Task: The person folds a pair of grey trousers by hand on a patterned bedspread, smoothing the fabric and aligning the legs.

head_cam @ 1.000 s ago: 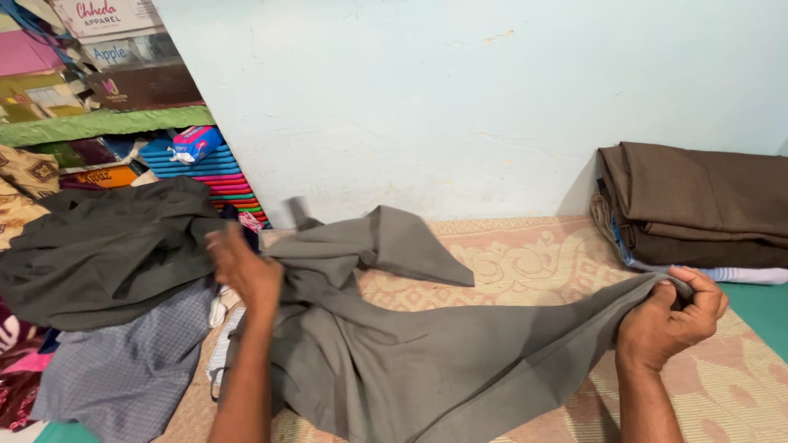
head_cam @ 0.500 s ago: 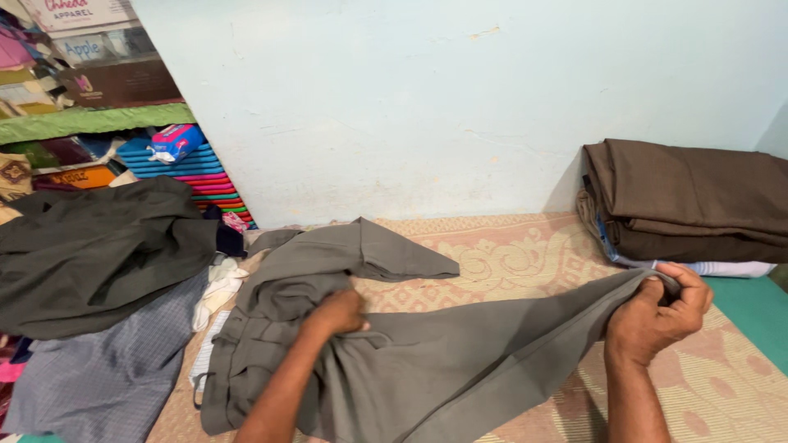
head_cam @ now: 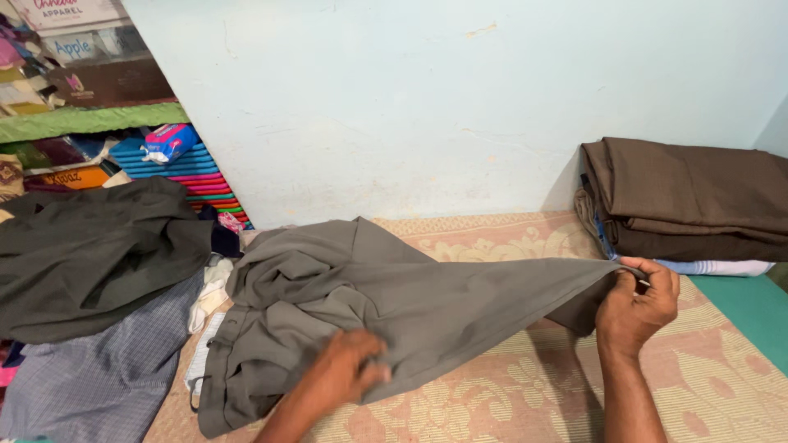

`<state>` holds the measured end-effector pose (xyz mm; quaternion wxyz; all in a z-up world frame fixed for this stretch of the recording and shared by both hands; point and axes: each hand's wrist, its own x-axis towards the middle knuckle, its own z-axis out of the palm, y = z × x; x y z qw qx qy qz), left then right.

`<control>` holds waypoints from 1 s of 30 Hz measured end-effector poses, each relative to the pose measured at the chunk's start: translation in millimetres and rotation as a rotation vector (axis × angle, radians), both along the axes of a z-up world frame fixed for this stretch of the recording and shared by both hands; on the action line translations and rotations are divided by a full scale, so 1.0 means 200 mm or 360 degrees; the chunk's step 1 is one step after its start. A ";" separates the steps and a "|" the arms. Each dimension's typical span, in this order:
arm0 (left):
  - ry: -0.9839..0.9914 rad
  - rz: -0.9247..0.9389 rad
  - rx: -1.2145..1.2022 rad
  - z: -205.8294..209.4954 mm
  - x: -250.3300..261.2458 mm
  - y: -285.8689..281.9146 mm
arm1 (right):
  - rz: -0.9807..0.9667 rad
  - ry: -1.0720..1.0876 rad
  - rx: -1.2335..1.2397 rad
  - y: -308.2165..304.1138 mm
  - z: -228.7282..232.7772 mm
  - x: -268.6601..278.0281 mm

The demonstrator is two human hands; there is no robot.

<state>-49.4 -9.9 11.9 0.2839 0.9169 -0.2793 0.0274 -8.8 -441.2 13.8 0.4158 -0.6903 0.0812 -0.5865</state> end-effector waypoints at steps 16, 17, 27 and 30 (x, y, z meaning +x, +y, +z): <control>-0.0305 0.1100 0.0767 -0.36 0.57 0.43 | -0.0072 0.0245 0.0124 -0.10 -0.31 0.19; -0.0221 0.1150 0.0742 -0.39 0.67 0.44 | -0.0059 0.0213 0.0092 -0.10 -0.31 0.19; -0.0822 0.0805 0.0754 -0.37 1.26 0.66 | 0.0019 -0.0177 -0.0137 -0.10 -0.22 0.18; -0.0623 0.0704 0.0486 -0.17 0.96 0.79 | -0.0041 -0.0144 -0.0051 -0.16 -0.29 0.22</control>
